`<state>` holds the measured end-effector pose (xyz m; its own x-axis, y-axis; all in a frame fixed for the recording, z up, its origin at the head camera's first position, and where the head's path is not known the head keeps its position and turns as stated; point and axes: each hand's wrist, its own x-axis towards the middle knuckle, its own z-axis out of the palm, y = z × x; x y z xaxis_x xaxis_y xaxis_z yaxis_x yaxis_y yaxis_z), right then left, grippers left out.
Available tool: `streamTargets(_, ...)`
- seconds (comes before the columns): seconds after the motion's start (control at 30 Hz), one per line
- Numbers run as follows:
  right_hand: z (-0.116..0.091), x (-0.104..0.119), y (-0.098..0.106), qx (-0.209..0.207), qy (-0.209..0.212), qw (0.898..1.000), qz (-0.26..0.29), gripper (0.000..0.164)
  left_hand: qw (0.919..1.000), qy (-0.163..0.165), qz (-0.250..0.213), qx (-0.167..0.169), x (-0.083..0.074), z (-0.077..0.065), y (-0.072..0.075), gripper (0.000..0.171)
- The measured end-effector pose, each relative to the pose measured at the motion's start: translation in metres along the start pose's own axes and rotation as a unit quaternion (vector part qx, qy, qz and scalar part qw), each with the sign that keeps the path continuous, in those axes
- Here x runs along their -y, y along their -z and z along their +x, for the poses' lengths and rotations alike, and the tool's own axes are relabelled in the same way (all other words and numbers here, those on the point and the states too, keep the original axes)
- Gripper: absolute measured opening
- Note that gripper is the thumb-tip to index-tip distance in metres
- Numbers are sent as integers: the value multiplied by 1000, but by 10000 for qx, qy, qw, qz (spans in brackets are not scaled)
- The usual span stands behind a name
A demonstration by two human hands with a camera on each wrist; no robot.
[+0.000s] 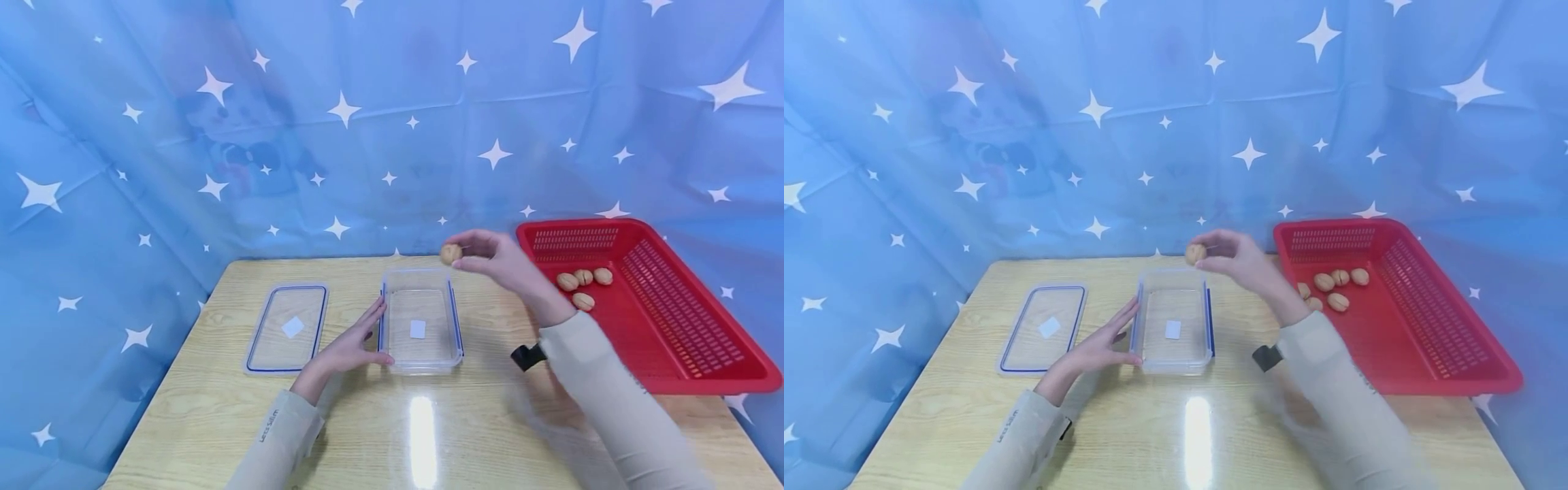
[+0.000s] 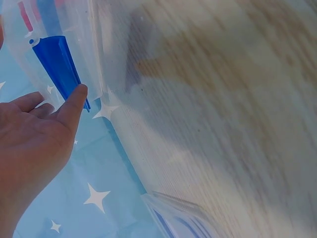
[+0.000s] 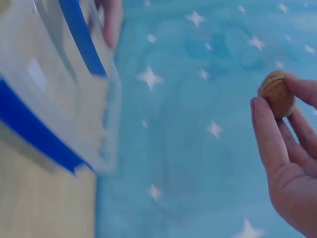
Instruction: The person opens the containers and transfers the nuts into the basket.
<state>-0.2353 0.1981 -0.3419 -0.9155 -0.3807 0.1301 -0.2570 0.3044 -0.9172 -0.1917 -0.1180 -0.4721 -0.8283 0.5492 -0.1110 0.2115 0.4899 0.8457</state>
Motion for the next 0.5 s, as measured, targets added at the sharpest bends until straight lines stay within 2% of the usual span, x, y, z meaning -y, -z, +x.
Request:
streamTargets(0.2, -11, -1, 58, -979, -510, 9926, -502, 48, 9999, -74, -77, 57, -2, -1, -4, 105)
streamTargets(0.37, -23, -27, 110, -1498, -771, 9846, -471, 52, 9998, -185, -59, 62, -1, -1, -7, 105)
streamTargets(0.5, -37, -53, 142, -1754, -1025, 9784, -386, 55, 9997, -222, -62, 52, -1, -2, -8, 105)
